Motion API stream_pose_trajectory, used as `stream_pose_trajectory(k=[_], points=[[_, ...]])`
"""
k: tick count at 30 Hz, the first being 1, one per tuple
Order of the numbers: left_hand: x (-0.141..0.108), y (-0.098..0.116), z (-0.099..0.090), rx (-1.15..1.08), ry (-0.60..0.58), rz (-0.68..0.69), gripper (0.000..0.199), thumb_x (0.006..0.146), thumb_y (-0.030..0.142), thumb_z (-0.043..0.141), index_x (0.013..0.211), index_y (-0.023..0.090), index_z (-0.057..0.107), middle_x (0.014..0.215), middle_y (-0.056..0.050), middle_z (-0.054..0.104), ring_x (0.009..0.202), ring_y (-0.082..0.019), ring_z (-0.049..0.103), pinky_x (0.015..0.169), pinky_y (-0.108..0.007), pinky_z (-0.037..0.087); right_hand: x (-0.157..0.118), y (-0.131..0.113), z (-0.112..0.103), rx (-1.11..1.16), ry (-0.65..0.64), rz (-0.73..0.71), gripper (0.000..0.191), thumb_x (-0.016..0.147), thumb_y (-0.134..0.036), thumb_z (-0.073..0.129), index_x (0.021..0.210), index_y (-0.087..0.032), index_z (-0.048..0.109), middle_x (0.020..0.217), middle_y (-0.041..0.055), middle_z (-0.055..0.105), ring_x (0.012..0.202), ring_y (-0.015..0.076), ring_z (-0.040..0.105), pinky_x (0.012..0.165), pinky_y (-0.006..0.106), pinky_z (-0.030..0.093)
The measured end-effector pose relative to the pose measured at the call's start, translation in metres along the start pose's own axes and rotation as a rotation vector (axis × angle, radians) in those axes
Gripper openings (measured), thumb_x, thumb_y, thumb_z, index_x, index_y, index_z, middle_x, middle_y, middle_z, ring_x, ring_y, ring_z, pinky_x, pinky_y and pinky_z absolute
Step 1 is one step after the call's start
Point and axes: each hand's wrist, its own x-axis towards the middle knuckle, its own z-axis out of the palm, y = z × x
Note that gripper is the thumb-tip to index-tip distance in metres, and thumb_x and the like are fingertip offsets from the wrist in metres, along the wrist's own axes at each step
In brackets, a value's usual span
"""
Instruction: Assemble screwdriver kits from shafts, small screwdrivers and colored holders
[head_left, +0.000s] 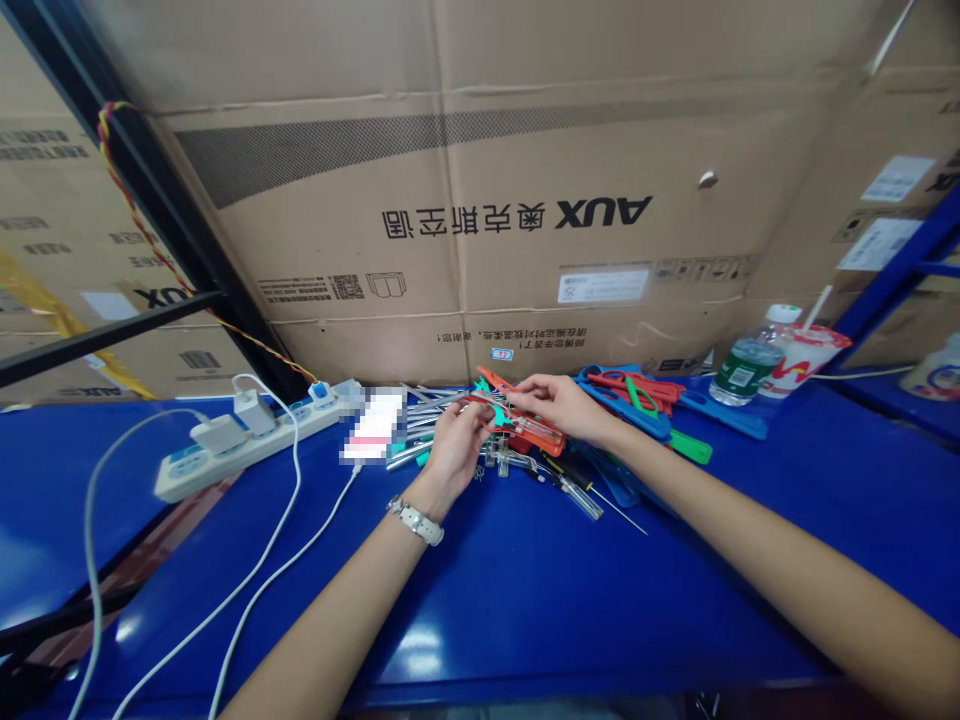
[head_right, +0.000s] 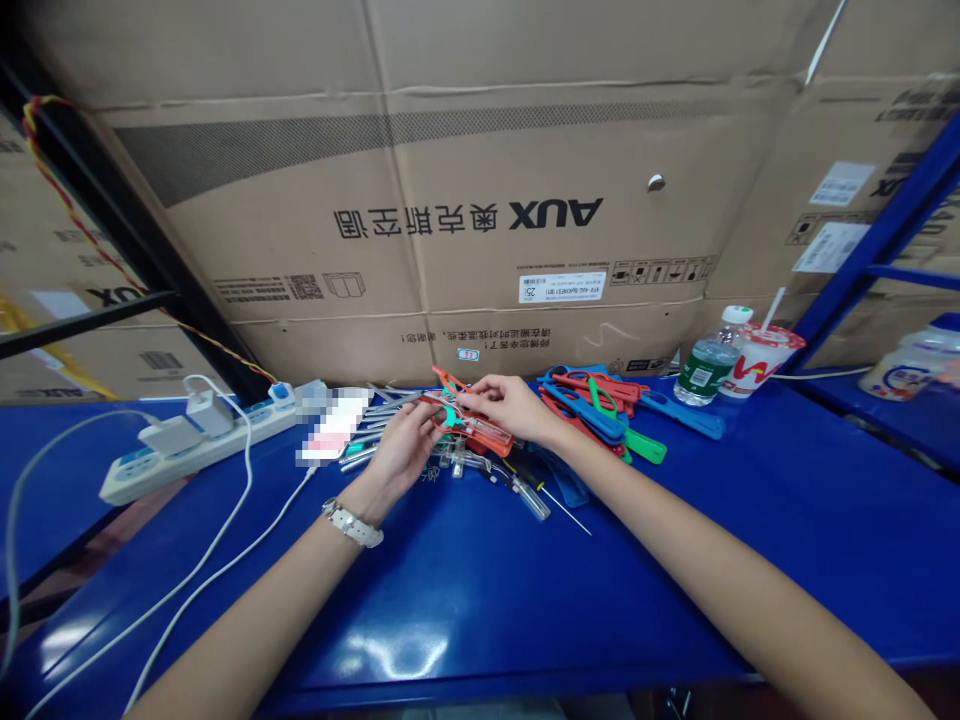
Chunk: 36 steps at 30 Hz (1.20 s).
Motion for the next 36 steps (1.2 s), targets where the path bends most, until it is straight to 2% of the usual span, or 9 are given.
stream_pose_trajectory(k=[3,10,14,18,22,24,29,32,36], points=[[-0.002,0.000,0.001,0.029,-0.012,0.014,0.016,0.078,0.005,0.071,0.079,0.016,0.060,0.080,-0.002,0.070,0.069,-0.011,0.066,0.069,-0.022,0.053,0.007,0.000,-0.003,-0.101,0.044,-0.036,0.027,0.084,-0.044,0.075,0.092,-0.018,0.074,0.086,0.0077,0.075,0.075,0.0191,0.067,0.068,0.031,0.051],[0.002,0.000,0.000,0.261,0.147,0.111,0.016,0.073,0.006,0.066,0.070,0.017,0.054,0.060,0.002,0.063,0.051,-0.011,0.057,0.055,-0.022,0.047,0.015,-0.003,0.000,-0.444,0.131,-0.026,0.025,0.093,-0.030,0.062,0.113,-0.017,0.066,0.072,0.0011,0.064,0.060,0.0164,0.056,0.064,0.030,0.042],[0.008,0.006,0.000,0.285,0.151,0.139,0.019,0.070,0.009,0.070,0.076,0.017,0.054,0.059,0.004,0.062,0.051,-0.011,0.058,0.053,-0.022,0.047,0.004,-0.013,0.009,-0.541,0.105,-0.055,0.032,0.088,-0.041,0.069,0.110,-0.019,0.064,0.080,0.0025,0.068,0.069,0.0186,0.059,0.065,0.030,0.042],[0.009,0.007,-0.001,0.275,0.142,0.134,0.022,0.071,0.012,0.072,0.080,0.018,0.053,0.060,0.005,0.059,0.052,-0.010,0.058,0.055,-0.021,0.049,-0.003,-0.015,0.011,-0.479,0.000,-0.081,0.025,0.084,-0.043,0.071,0.083,-0.019,0.063,0.077,0.0027,0.067,0.070,0.0176,0.058,0.067,0.030,0.042],[0.005,0.001,-0.002,0.243,0.087,0.109,0.010,0.076,0.011,0.065,0.077,0.016,0.056,0.070,0.001,0.064,0.060,-0.009,0.061,0.064,-0.021,0.051,-0.004,-0.007,0.001,-0.244,-0.140,-0.015,0.021,0.082,-0.039,0.069,0.080,-0.020,0.062,0.077,0.0030,0.066,0.068,0.0174,0.058,0.065,0.031,0.042],[0.001,0.001,-0.001,0.231,0.046,0.102,0.006,0.078,0.009,0.060,0.076,0.015,0.060,0.074,-0.001,0.066,0.064,-0.010,0.062,0.070,-0.022,0.051,-0.005,-0.004,-0.003,-0.191,-0.126,-0.011,0.022,0.079,-0.039,0.072,0.079,-0.020,0.059,0.076,0.0025,0.064,0.068,0.0174,0.057,0.064,0.031,0.041],[-0.004,0.011,0.001,0.083,0.008,-0.016,0.023,0.092,0.016,0.050,0.077,0.013,0.067,0.080,-0.008,0.072,0.072,-0.015,0.068,0.082,-0.029,0.056,-0.010,0.000,-0.003,-0.255,0.011,-0.112,0.024,0.077,-0.037,0.073,0.082,-0.021,0.056,0.077,0.0008,0.062,0.069,0.0167,0.055,0.067,0.031,0.042],[-0.003,0.014,0.002,0.074,0.050,-0.007,0.022,0.097,0.024,0.059,0.082,0.012,0.070,0.077,-0.008,0.072,0.070,-0.014,0.068,0.079,-0.027,0.058,-0.013,0.002,0.000,-0.329,0.043,-0.149,0.024,0.082,-0.040,0.068,0.083,-0.021,0.054,0.077,0.0011,0.063,0.069,0.0167,0.055,0.066,0.030,0.040],[-0.001,0.011,0.003,0.070,0.083,-0.014,0.022,0.099,0.018,0.058,0.081,0.011,0.071,0.077,-0.007,0.073,0.067,-0.011,0.069,0.075,-0.024,0.059,-0.017,0.006,0.001,-0.353,0.021,-0.113,0.015,0.087,-0.036,0.057,0.090,-0.023,0.050,0.070,-0.0008,0.063,0.062,0.0162,0.054,0.060,0.027,0.035]])
